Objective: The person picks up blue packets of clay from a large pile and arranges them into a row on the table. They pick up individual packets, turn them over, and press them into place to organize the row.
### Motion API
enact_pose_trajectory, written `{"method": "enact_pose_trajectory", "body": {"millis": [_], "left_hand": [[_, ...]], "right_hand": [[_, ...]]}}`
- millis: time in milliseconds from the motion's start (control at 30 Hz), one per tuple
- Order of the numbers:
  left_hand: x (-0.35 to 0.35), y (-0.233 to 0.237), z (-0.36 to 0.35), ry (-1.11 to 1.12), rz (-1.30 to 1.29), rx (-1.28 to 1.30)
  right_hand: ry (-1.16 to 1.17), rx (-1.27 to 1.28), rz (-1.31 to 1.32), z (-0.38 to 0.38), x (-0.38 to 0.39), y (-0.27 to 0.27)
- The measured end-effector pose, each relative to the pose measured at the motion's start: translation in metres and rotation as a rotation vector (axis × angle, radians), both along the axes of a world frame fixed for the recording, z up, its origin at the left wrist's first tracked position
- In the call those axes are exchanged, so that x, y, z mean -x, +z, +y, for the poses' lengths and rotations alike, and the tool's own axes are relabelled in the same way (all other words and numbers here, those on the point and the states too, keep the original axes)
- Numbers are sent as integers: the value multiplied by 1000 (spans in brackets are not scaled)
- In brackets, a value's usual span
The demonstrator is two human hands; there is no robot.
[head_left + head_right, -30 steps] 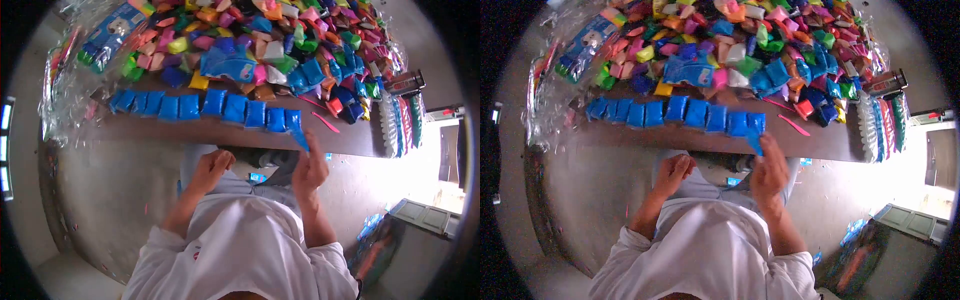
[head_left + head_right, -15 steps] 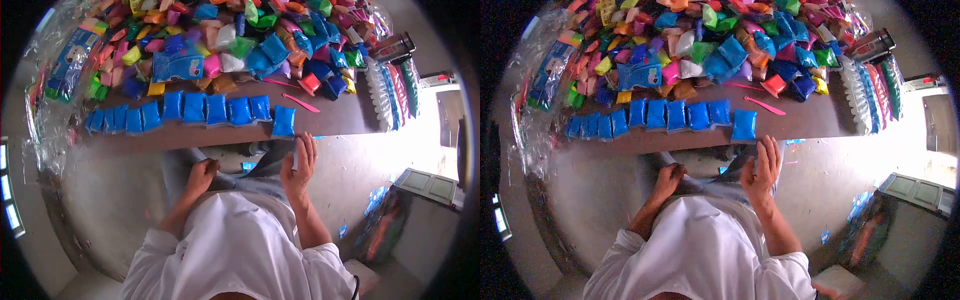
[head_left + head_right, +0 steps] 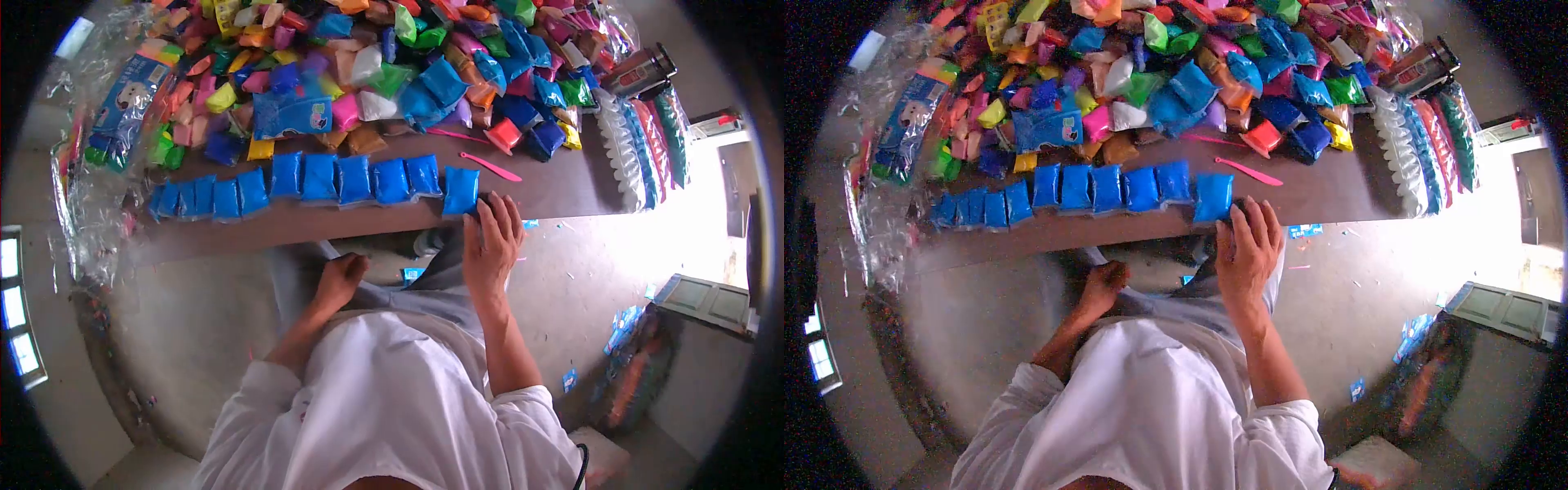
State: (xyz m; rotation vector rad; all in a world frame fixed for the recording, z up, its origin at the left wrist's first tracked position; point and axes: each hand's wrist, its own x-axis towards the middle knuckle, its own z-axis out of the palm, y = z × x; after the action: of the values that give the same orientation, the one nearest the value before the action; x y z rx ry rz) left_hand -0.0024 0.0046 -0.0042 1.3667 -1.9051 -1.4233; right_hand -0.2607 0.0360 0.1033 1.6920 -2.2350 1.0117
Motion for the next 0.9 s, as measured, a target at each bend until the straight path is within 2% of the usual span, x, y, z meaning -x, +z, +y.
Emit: {"method": "enact_pose_trajectory", "body": {"millis": [100, 200, 267, 333, 400, 433, 467, 500, 533, 567, 633, 667, 733, 767, 800, 900], "left_hand": [[1, 2, -1, -3, -16, 16], [4, -2, -1, -33, -104, 3], [9, -6, -3, -40, -137, -17], [16, -8, -5, -123, -282, 98], [25, -20, -3, -135, -303, 114], [31, -26, -2, -154, -318, 125], [35, -31, -3, -149, -325, 126], [39, -35, -6, -195, -317, 58], [42, -41, -8, -238, -308, -7], [41, -67, -7, -234, -247, 16], [44, -65, -7, -247, -240, 20], [44, -65, -10, -262, -231, 26], [44, -50, -19, -311, -257, -34], [43, -45, -21, -368, -281, -101], [41, -48, -18, -357, -282, -109], [42, -56, -10, -212, -302, -26]], "right_hand": [[-9, -2, 16, -1, 2, 1], [-49, 98, -90, 6, 1, -1], [36, 208, -264, 28, -7, -10], [205, 43, -476, 51, -26, -18], [372, -319, -428, 55, -40, -34], [378, -317, -432, 55, -47, -47], [446, -440, -449, 55, -54, -63], [516, -563, -464, 54, -61, -77], [527, -558, -467, 51, -64, -87], [547, -621, -413, 47, -66, -96], [560, -748, -333, 41, -69, -108], [567, -747, -331, 41, -70, -111], [539, -444, -515, 33, -71, -97], [551, -447, -515, 31, -70, -84], [525, -342, -445, 29, -69, -58], [458, -136, -378, 23, -71, -13]]}}
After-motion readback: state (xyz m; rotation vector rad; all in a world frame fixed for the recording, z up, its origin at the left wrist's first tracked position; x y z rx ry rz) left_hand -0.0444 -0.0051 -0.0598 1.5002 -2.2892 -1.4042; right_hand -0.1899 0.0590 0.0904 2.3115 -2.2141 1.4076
